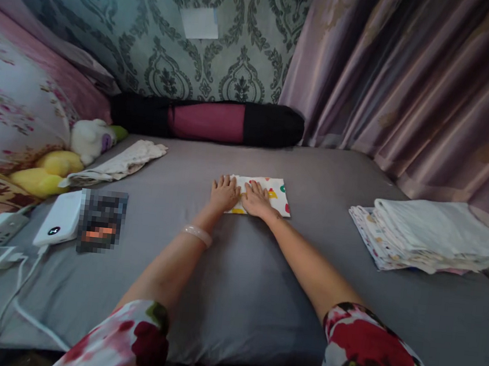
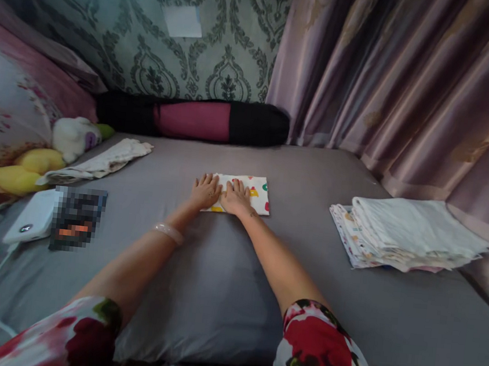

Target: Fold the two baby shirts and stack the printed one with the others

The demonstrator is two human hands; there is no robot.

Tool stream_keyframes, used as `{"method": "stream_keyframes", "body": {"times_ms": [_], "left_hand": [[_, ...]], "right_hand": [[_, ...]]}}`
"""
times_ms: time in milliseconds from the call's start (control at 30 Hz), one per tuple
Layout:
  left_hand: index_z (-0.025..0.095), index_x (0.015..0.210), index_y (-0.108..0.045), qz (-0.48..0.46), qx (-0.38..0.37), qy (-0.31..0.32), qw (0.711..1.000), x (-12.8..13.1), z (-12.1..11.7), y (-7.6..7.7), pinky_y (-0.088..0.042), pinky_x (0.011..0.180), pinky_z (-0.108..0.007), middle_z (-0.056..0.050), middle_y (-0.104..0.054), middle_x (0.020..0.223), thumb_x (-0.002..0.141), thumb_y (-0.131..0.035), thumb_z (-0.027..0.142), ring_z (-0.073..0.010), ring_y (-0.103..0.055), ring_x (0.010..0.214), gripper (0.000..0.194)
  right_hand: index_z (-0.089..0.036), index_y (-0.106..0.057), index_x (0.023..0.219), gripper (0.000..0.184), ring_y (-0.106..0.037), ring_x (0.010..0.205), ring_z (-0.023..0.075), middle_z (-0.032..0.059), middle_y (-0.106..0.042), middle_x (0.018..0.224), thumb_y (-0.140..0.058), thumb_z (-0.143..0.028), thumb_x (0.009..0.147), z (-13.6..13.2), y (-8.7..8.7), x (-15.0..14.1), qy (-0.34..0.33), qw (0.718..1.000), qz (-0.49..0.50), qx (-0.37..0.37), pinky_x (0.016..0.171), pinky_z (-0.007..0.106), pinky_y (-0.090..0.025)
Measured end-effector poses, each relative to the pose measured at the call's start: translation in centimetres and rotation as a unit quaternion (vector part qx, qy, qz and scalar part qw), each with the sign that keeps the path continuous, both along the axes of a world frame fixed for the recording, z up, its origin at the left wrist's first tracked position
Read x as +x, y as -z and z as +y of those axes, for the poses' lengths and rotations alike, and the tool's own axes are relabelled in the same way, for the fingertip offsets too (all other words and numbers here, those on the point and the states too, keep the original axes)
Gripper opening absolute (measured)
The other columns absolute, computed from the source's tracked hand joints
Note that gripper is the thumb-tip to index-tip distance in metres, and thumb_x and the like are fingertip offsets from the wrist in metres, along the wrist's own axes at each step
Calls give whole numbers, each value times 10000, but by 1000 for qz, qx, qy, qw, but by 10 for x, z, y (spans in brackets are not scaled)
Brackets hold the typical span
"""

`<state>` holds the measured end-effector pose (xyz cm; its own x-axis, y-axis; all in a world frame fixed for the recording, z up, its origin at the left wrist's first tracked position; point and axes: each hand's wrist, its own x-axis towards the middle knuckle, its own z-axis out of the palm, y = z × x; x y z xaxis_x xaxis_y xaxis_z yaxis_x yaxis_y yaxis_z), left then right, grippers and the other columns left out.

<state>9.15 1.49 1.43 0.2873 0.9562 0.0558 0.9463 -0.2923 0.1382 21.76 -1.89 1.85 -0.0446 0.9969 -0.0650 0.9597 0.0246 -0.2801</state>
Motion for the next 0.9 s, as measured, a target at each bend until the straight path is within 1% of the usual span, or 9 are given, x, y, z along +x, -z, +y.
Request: {"method": "stream_keyframes", "body": {"times_ms": [67,133,200,300,400,633,700,767,900], "left_hand": [[125,1428,-420,2,23,-5,1000,8,-3,-4,-193,1168,-549,-157,-343,1553,980,-253,346,-308,-252,1456,527],[112,1420,-432,-7,61,12,998,18,-5,-4,-174,1179,-537,-155,-344,1553,981,-235,319,-297,-235,1463,524],[120,1429,-428,-16,80,32,996,25,-7,-2,-166,1186,-519,-137,-354,1552,984,-215,304,-287,-233,1465,526],[147,1442,-420,-12,67,45,997,30,-7,4,-181,1182,-510,-108,-369,1549,986,-211,307,-288,-240,1463,526],[161,1457,-406,-1,51,56,997,29,-7,9,-202,1174,-507,-101,-380,1544,989,-220,330,-294,-258,1455,532],[159,1470,-395,1,57,63,996,27,-5,11,-200,1171,-513,-109,-374,1546,990,-203,338,-292,-265,1451,547],[158,1469,-399,-2,54,58,997,27,-6,11,-199,1171,-511,-116,-373,1546,989,-211,348,-294,-266,1451,549],[160,1472,-393,-5,60,40,997,28,-6,11,-196,1175,-505,-123,-356,1554,988,-222,372,-290,-259,1456,555],[135,1499,-337,-27,96,-13,995,29,-9,11,-170,1183,-520,-153,-279,1583,987,-214,460,-309,-191,1478,619]], "right_hand": [[-118,-314,1508,570,-210,1463,261,130,-266,1587,-254,-293,969,1,-4,8,-1,1000,1,26,1175,502,-148],[-117,-343,1495,557,-198,1466,259,129,-276,1583,-265,-270,965,0,-6,16,-1,997,-16,74,1182,503,-105],[-123,-358,1490,549,-173,1473,263,124,-267,1587,-282,-267,965,-2,-5,23,-6,994,-34,101,1183,506,-72],[-149,-346,1503,553,-183,1470,274,107,-264,1591,-288,-284,970,-2,1,29,-15,995,-44,85,1178,520,-84],[-156,-352,1502,553,-207,1461,287,101,-270,1589,-279,-295,972,-1,7,31,-20,996,-45,70,1170,539,-106],[-176,-365,1497,548,-217,1457,288,87,-284,1586,-279,-295,969,0,10,31,-20,996,-44,80,1166,542,-112],[-173,-369,1493,546,-223,1454,285,90,-294,1582,-280,-293,969,0,10,31,-21,995,-42,84,1166,539,-119],[-157,-367,1492,546,-227,1453,279,101,-300,1578,-278,-294,971,-2,10,30,-11,995,-38,93,1166,531,-129],[-118,-346,1494,561,-182,1465,293,147,-262,1585,-276,-340,984,-5,9,27,57,988,-35,138,1157,552,-126]]}}
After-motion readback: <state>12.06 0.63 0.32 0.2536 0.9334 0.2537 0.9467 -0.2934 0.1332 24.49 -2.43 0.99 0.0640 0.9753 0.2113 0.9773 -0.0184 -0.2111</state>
